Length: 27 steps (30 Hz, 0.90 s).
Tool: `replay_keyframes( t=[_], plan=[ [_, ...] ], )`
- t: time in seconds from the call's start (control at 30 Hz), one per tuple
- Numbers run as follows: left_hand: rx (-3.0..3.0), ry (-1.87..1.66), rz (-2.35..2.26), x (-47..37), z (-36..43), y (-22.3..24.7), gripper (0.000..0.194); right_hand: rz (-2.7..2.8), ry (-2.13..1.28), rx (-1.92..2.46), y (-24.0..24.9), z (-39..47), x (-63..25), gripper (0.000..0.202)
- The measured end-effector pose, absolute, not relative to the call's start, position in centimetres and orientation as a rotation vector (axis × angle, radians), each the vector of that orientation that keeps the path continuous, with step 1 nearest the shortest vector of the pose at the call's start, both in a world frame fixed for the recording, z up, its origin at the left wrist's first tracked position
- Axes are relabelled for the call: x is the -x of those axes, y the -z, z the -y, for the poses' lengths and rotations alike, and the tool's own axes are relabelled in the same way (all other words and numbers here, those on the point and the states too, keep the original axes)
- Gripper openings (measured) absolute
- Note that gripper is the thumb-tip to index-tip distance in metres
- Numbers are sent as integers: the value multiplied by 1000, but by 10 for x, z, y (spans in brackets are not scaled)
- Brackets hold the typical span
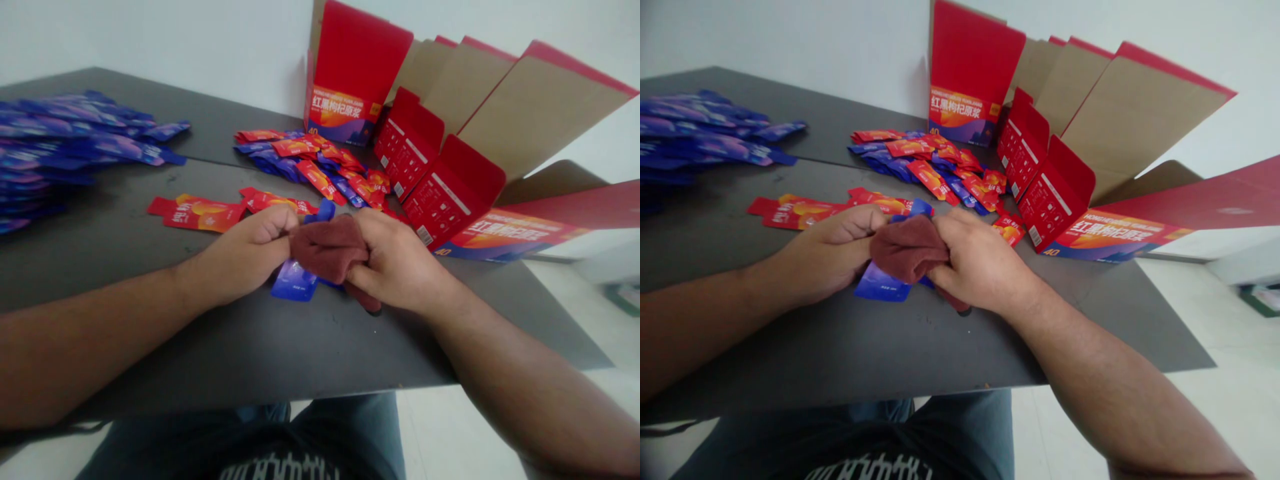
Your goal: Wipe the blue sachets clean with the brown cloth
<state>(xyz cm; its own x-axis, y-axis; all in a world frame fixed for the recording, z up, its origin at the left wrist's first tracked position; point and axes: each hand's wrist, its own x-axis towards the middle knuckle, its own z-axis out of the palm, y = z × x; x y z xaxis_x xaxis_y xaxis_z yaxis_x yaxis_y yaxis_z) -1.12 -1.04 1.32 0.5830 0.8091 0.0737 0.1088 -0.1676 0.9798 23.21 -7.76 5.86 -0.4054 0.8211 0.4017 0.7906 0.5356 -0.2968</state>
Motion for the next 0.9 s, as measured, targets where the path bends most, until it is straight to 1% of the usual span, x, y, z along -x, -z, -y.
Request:
replay_keyframes(
  t=[0.07,0.2,0.37,0.5,0.67,0.8,0.9],
  plan=[
    [-1631,-764,-795,11,10,-12,23,2308,-70,1273,-58,79,-231,12],
    [-1579,-808,-789,11,10,-8,17,2164,72,1385,-58,80,-230,16],
    [-1599,-790,-800,12,8,-5,22,2311,-55,1292,-59,82,-228,15],
    [-1567,-800,-756,11,8,-6,17,2149,64,1403,-59,82,-229,17],
    [-1613,-795,-755,10,6,-5,21,2299,-53,1321,-61,82,-228,14],
    [-1553,-832,-728,9,5,-2,18,2172,55,1415,-62,82,-231,17],
    [-1547,-846,-734,9,5,0,17,2248,-6,1375,-59,84,-228,14]
  ],
)
